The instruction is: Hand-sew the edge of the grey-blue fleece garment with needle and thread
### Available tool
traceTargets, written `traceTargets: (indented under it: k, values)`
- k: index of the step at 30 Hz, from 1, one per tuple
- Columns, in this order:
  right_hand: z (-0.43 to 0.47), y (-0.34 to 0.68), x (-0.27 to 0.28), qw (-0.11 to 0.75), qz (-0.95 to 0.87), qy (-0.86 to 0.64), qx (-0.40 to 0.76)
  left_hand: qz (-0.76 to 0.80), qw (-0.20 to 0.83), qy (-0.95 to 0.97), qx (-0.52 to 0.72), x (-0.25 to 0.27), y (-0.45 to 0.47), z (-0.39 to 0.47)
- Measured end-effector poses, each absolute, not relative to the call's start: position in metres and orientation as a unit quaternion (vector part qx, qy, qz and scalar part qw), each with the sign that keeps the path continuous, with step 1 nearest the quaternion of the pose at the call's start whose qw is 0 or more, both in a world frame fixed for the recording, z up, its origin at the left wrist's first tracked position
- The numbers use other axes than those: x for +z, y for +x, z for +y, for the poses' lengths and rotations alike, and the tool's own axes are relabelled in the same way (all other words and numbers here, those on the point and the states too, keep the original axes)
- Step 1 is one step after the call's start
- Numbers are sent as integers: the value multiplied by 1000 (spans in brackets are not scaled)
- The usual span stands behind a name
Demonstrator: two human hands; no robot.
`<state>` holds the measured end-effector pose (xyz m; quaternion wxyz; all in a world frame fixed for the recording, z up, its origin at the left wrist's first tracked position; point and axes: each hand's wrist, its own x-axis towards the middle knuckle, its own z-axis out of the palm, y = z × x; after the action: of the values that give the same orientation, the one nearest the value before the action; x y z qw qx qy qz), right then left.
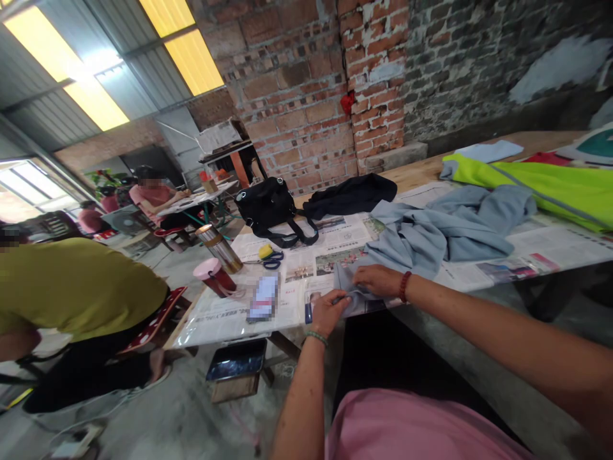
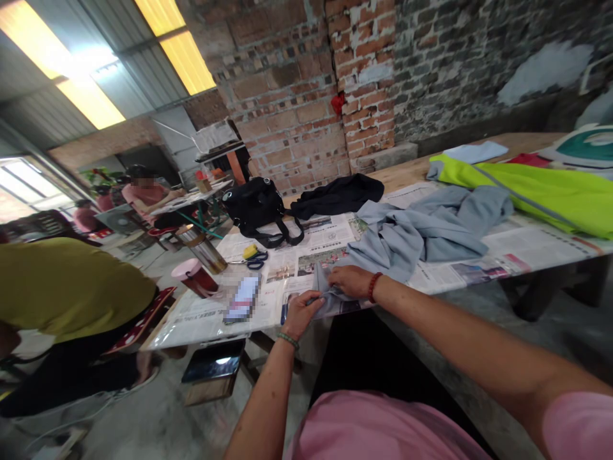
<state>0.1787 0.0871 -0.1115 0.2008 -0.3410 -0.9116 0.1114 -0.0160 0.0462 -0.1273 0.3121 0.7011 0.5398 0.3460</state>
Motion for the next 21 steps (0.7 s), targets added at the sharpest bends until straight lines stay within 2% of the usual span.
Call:
traceTargets:
  k: [4, 21]
  values:
    - [87, 177, -111, 175, -917, -342, 104, 536, 312, 705, 344, -126, -16, 46]
    - [83, 174, -113, 180, -911, -347, 133, 537, 333, 701, 332, -126, -17, 46]
